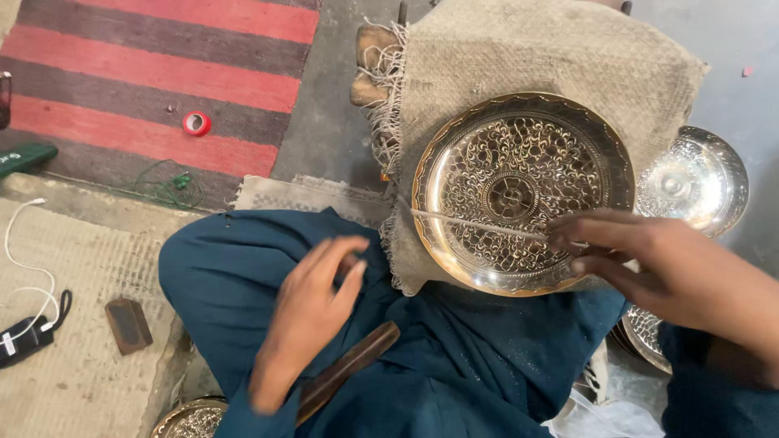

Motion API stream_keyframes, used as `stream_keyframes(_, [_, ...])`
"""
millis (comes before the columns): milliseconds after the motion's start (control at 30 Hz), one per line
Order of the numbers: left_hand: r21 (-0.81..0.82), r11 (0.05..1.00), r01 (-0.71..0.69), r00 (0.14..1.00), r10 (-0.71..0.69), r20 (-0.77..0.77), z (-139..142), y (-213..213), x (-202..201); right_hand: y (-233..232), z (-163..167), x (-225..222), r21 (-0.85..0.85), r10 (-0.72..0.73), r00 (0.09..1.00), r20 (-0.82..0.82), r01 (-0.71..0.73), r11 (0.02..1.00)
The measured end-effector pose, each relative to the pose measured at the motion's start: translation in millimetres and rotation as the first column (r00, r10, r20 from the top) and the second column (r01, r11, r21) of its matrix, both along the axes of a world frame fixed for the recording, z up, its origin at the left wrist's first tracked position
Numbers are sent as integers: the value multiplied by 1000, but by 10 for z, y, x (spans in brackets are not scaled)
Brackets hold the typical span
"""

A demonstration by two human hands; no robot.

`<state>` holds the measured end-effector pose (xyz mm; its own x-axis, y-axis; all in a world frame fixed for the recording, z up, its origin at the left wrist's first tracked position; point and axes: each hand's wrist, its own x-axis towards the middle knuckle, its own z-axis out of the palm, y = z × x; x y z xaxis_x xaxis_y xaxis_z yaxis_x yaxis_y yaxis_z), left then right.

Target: The person sits cross-legged on the floor with an engraved brass tray resting on a cloth cushion on their lap. They hold a wooden mallet in one hand and a small punch in the other, repeatedly tapping the punch along the tray's embossed floral patterns, repositioning the punch to work different areas of the design.

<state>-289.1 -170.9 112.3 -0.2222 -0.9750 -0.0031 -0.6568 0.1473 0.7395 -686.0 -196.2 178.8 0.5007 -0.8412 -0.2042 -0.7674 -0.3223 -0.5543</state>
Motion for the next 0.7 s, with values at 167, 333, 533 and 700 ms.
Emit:
stream_keyframes(167, [-167,986,-5,996,-10,-89,92,-682,-630,73,39,168,202,-176,968,-181,212,956])
stream_keyframes(333, [-192,977,91,996,-87,28,78,-839,-785,174,-19,74,208,-90,996,3,88,974])
stream_keyframes(533, [-529,839,124,989,-63,132,103,-1241,-1085,232,-137,-2,286,-64,997,-36,72,956])
stream_keyframes(700, [-554,822,133,987,-160,-1,193,-1354,-1227,159,-105,20,234,-91,995,32,81,969])
